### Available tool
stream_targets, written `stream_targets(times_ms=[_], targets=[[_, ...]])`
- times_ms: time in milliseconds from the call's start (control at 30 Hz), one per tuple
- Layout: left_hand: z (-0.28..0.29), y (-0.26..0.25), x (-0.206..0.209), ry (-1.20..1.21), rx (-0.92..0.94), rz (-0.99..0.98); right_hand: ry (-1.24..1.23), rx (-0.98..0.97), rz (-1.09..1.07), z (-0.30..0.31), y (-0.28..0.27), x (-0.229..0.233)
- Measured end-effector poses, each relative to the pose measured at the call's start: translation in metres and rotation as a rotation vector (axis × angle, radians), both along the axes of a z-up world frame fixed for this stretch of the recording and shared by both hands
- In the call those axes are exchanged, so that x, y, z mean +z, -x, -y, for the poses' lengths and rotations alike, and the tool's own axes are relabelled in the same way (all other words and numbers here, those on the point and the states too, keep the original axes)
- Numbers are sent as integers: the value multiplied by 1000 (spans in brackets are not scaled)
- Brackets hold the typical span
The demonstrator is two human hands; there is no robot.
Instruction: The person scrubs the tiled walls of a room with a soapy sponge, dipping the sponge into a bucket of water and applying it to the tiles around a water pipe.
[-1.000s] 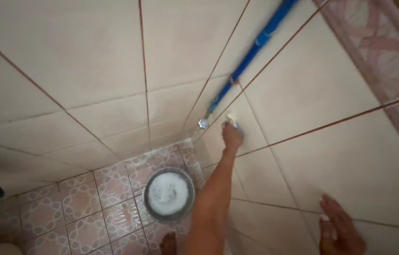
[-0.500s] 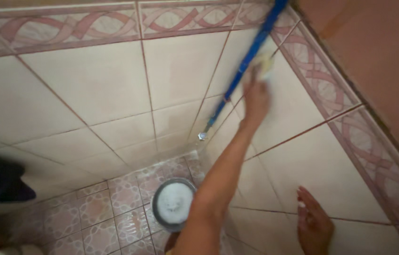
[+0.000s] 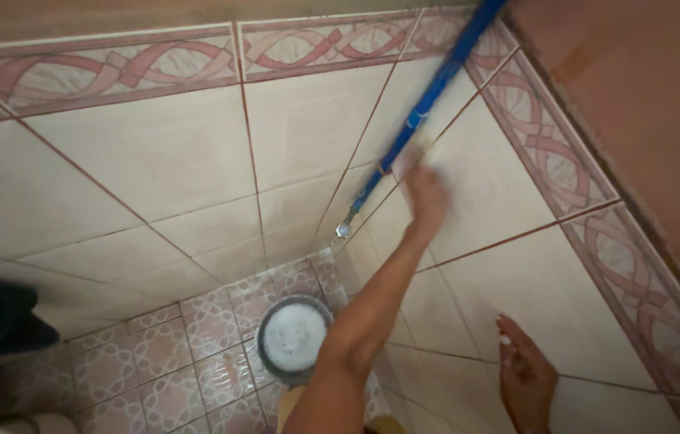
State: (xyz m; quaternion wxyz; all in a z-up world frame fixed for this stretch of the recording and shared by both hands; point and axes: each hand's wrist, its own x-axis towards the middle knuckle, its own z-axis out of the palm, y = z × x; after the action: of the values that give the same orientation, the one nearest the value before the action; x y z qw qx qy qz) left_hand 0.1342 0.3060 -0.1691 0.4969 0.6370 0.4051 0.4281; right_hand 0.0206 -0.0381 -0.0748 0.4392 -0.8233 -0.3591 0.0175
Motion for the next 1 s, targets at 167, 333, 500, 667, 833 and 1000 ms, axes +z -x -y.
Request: stream_targets(times_ms=[167,333,500,667,833,1000], targets=[[-13,31,130,-465,92,447,27,28,43,-5,3,8],[-6,19,-33,-179,157,314,56,2,36,-3,-3,2],[71,40,-174,151,41,-96,96,-39,1,-4,0,3],[60,56,-63,-200,265,184,25,-4,-27,-7,4,6],[27,72,113,-331,31,532,82,-56,-73,-8,6,11],[18,56,34,-165,96,563,65,-2,43,-10,11,11]])
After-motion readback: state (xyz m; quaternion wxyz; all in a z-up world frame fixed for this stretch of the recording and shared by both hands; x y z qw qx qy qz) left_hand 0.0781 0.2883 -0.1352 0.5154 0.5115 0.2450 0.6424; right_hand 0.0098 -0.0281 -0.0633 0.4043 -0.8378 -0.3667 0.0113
